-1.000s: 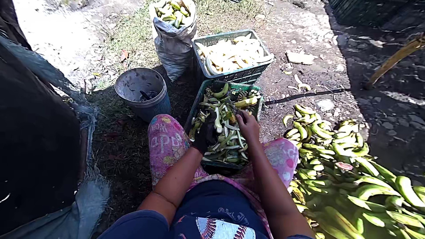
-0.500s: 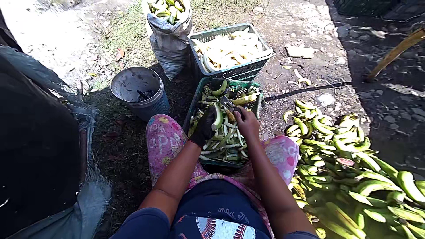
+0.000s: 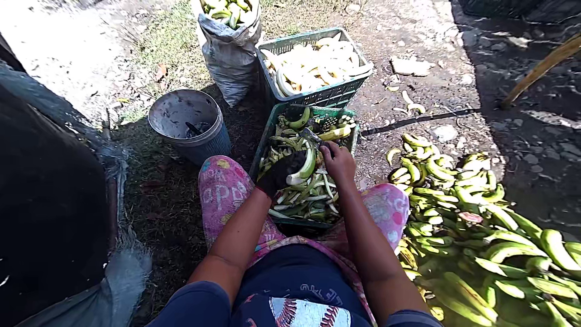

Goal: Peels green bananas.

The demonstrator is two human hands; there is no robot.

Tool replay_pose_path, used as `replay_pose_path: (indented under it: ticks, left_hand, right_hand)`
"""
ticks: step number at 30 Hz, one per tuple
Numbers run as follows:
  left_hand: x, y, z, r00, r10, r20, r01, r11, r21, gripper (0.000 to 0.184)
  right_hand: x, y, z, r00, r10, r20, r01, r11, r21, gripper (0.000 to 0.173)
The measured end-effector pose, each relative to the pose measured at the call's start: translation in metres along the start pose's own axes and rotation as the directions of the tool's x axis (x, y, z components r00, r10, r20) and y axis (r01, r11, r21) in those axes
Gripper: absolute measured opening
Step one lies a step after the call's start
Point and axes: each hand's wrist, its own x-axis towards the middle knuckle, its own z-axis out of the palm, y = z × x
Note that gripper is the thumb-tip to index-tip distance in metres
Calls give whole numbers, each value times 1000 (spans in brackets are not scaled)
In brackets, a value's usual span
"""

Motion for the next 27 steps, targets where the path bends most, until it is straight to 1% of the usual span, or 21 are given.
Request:
replay_pose_path:
  ticks: [1, 3, 5, 6, 8, 10, 11, 12, 14, 15, 16, 17, 18, 19, 20, 21, 22, 24, 26, 27]
  left_hand:
    - [2, -1, 3, 999, -35, -6, 35, 997, -64, 41]
    - [9, -8, 8, 988, -96, -117, 61, 959, -278, 37]
    - [18, 2, 15, 949, -198, -247, 46, 858, -512, 39]
    - [23, 11, 18, 931, -208, -299, -20, 792, -611, 38]
    - [32, 29, 23, 894, -257, -366, -155, 590, -793, 41]
    - [54, 22, 24, 879, -326, -347, -216, 376, -901, 41]
    - [59, 19, 26, 888, -335, -315, -209, 316, -926, 43]
    - [54, 21, 27, 909, -306, -284, -177, 333, -926, 44]
    - [38, 27, 26, 947, -199, -251, -128, 482, -867, 40]
    - [40, 24, 22, 954, -165, -249, -134, 511, -849, 39]
    - [48, 17, 17, 947, -177, -267, -136, 532, -836, 39]
    - [50, 12, 14, 932, -209, -297, -117, 602, -790, 40]
    - [44, 10, 13, 917, -226, -327, -77, 707, -703, 41]
    - [31, 10, 13, 909, -229, -348, -16, 816, -578, 41]
    - [14, 18, 13, 903, -218, -370, 52, 911, -410, 38]
    - [2, 22, 12, 913, -188, -362, 108, 967, -231, 36]
    - [-5, 23, 11, 935, -159, -317, 140, 987, -82, 38]
    - [-8, 20, 9, 968, -96, -231, 121, 988, 98, 40]
    - [-2, 15, 10, 972, -72, -223, 102, 987, 127, 39]
    - [2, 11, 9, 965, -97, -245, 120, 990, 79, 40]
  right_hand:
    - [1, 2, -2, 1000, 20, -2, -20, 1000, 15, 50]
    - [-10, 4, 4, 999, -22, -38, 25, 998, 63, 52]
    - [-32, -1, 17, 994, -83, -67, 90, 990, 110, 52]
    - [-43, -2, 27, 990, -106, -92, 116, 986, 120, 52]
    - [-60, -2, 48, 969, -139, -204, 165, 979, 119, 53]
    - [-64, -3, 55, 950, -141, -280, 179, 977, 116, 53]
    - [-62, -3, 51, 951, -135, -277, 172, 979, 113, 54]
    - [-57, -3, 44, 959, -129, -251, 160, 981, 109, 56]
    - [-47, -1, 30, 972, -134, -191, 152, 985, 83, 56]
    - [-44, 0, 27, 966, -161, -200, 175, 983, 53, 56]
    - [-43, 1, 28, 957, -188, -222, 198, 980, 27, 54]
    - [-43, 1, 29, 949, -208, -237, 215, 977, 4, 53]
    - [-43, 2, 31, 946, -219, -238, 223, 975, -11, 53]
    - [-41, 3, 31, 951, -216, -223, 217, 976, -20, 52]
    - [-37, 3, 29, 958, -200, -204, 201, 980, -16, 52]
    - [-30, 2, 24, 973, -161, -164, 164, 986, 5, 53]
    - [-23, 1, 19, 987, -110, -116, 114, 993, 29, 53]
    - [-12, 0, 12, 999, -15, -39, 17, 998, 61, 54]
    - [-8, -3, 9, 1000, 12, -12, -11, 997, 73, 55]
    - [-10, -4, 11, 1000, -9, -13, 10, 997, 80, 54]
